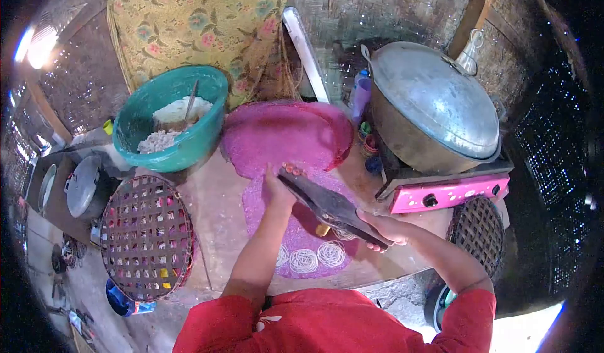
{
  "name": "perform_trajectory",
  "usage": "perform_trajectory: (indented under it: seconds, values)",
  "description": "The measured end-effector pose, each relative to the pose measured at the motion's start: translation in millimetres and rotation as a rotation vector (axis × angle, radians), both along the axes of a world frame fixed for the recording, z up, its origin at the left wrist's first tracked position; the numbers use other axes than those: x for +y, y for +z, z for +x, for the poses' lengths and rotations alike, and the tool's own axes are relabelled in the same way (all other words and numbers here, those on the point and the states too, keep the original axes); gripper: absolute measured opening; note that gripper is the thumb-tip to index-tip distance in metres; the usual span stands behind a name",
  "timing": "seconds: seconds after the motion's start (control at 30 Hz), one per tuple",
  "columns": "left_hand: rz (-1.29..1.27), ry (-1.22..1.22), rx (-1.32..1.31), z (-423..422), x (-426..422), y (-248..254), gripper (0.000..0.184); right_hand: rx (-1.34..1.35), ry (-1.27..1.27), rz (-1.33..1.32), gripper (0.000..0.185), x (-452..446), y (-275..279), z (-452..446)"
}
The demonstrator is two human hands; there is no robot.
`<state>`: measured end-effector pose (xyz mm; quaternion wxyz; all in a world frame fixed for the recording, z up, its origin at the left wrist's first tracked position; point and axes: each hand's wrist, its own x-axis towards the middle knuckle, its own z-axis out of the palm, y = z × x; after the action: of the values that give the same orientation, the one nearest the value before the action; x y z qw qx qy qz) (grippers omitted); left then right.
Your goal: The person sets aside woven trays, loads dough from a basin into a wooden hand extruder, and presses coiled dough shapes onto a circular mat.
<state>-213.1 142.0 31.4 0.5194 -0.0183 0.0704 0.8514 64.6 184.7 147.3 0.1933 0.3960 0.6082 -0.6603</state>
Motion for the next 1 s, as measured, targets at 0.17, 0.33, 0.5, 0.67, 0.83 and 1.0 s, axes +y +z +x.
perform_trajectory:
  seconds: [0.17, 0.33, 0.5, 0.67, 0.83, 1.0]
  values:
    - [-0.113, 0.114, 0.029, -10, -6, 13, 0.046, -0.056, 0.153, 0.206, 0.063, 6, -11, -16]
    - [-0.143, 0.085, -0.015, -19, -23, 36, 0.052, 0.07, 0.082, 0.155, 0.064, -16, 15, -17]
    - [-0.091, 0.106, -0.071, -1, -17, 38, 0.046, -0.064, 0.123, 0.325, 0.063, -10, 39, -11]
    - [-0.105, 0.104, -0.028, -21, -15, 50, 0.05, 0.009, 0.101, 0.302, 0.063, -8, 10, -18]
    - [-0.178, 0.127, -0.022, -6, -37, 56, 0.045, 0.025, 0.097, 0.232, 0.062, -19, 8, -6]
    - [-0.114, 0.078, -0.056, 16, -21, 44, 0.04, -0.009, 0.033, 0.326, 0.063, -18, 18, 9]
